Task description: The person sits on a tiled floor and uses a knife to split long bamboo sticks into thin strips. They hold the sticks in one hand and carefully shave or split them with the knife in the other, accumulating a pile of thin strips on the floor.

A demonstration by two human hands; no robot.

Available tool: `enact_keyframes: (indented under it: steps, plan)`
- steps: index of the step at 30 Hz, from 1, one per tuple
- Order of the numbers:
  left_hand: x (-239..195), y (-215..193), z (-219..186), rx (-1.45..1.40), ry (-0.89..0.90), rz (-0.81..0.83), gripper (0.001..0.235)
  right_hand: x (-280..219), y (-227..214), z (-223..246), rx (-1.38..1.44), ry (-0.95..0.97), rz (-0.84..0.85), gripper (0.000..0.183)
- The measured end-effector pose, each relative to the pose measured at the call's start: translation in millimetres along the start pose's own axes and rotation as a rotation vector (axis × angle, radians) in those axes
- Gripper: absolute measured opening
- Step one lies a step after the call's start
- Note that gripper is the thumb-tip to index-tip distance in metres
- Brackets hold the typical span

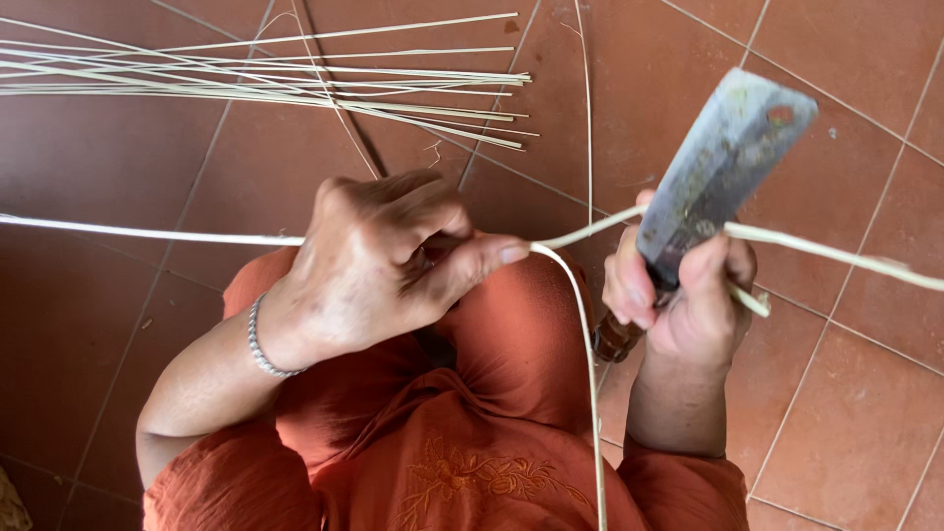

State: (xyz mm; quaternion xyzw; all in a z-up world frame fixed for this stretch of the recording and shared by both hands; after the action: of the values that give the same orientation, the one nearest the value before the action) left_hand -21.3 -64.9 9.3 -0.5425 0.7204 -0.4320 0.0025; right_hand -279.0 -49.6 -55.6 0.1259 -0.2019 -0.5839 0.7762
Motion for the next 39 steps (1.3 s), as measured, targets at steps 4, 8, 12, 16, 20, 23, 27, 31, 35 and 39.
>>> enact_keyframes:
  steps: [4, 8, 12, 16, 20, 23, 27, 31, 35, 39]
  plan:
    - [2, 10, 11, -0.065, -0.03, -0.001, 0.046, 14, -7, -5, -0.029, 0.008, -0.023, 0.051]
    - [6, 13, 27, -0.031, -0.057, 0.011, 0.052, 28, -22, -12, -0.082, 0.012, -0.061, 0.051]
    - [10, 12, 40, 0.119, -0.082, -0.001, 0.053, 44, -41, -19, -0.137, 0.008, -0.108, 0.051]
    - [10, 11, 51, 0.18, -0.1, -0.027, 0.051, 57, -60, -31, -0.124, 0.054, -0.14, 0.05]
    - [9, 15, 69, 0.145, -0.167, 0.001, 0.05, 71, -81, -46, -0.133, 0.069, -0.171, 0.052]
    - [9, 17, 82, 0.209, -0.181, -0.001, 0.053, 79, -97, -56, -0.124, 0.091, -0.21, 0.052]
    - [13, 16, 98, 0.365, -0.186, -0.024, 0.057, 89, -124, -68, -0.09, 0.137, -0.301, 0.049]
    - [16, 21, 120, 0.393, -0.332, 0.062, 0.059, 95, -149, -75, -0.105, 0.139, -0.325, 0.048]
    - [17, 27, 140, 0.287, -0.331, 0.043, 0.05, 98, -172, -84, -0.041, 0.151, -0.373, 0.049]
    - [22, 30, 154, 0.142, -0.285, -0.033, 0.044, 91, -152, -64, 0.159, -0.014, -0.032, 0.061]
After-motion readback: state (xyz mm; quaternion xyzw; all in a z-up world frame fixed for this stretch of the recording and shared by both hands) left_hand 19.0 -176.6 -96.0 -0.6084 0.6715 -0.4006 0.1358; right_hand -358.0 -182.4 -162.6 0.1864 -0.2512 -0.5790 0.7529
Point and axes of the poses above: each hand's wrist, its own x-axis towards the middle knuckle, its own y-axis out of the palm, z = x × y, the point moved 5 cm from there along x, towards the middle knuckle, and after that the axes turned 1 degree about z, right-handed, at the moved point
